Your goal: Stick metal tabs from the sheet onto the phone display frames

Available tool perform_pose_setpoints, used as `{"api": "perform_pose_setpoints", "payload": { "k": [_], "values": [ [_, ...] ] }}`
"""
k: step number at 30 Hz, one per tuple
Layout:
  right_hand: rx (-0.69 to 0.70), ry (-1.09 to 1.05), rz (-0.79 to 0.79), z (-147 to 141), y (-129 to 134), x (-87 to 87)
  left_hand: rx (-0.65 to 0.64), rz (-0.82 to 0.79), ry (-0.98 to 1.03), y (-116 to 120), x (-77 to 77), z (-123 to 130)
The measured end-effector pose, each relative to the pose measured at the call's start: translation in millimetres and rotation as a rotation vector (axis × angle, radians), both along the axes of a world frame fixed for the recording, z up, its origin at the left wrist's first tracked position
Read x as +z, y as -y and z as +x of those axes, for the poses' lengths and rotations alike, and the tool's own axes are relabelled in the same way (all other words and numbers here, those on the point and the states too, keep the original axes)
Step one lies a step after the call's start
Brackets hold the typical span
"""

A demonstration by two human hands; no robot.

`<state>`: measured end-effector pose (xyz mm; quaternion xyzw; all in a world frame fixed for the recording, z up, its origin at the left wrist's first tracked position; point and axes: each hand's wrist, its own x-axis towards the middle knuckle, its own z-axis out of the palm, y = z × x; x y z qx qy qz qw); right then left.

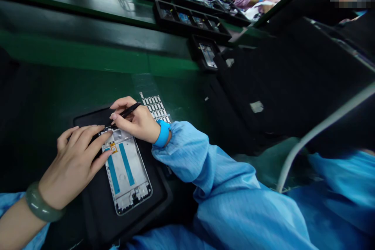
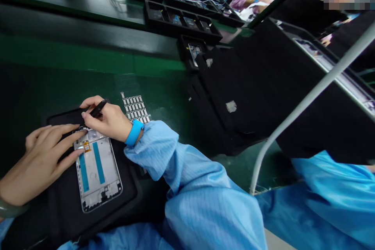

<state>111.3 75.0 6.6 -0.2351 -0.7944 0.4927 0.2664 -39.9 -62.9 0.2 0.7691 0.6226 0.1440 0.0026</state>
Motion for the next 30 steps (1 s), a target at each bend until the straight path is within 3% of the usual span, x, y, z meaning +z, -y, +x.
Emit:
{"api": "perform_pose_setpoints", "payload": {
  "k": [19, 23, 27, 30],
  "values": [
    [0.108, 0.065, 0.107, -4, -8, 14.1, -0.001, 0.018, -0.01, 0, -2.1, 0],
    [0.165, 0.088, 0.204, -7, -8, 20.1, -0.007, 0.032, -0.018, 0, -0.4, 1],
    [0.312, 0.164, 0.385, -10, -3, 24.7, 0.001, 0.029, -0.03, 0, 0.5, 1],
    [0.279, 0.148, 0.341, -7, -3, 18.4, 0.007, 0.008, -0.03, 1, 1.4, 2]
  ]
}}
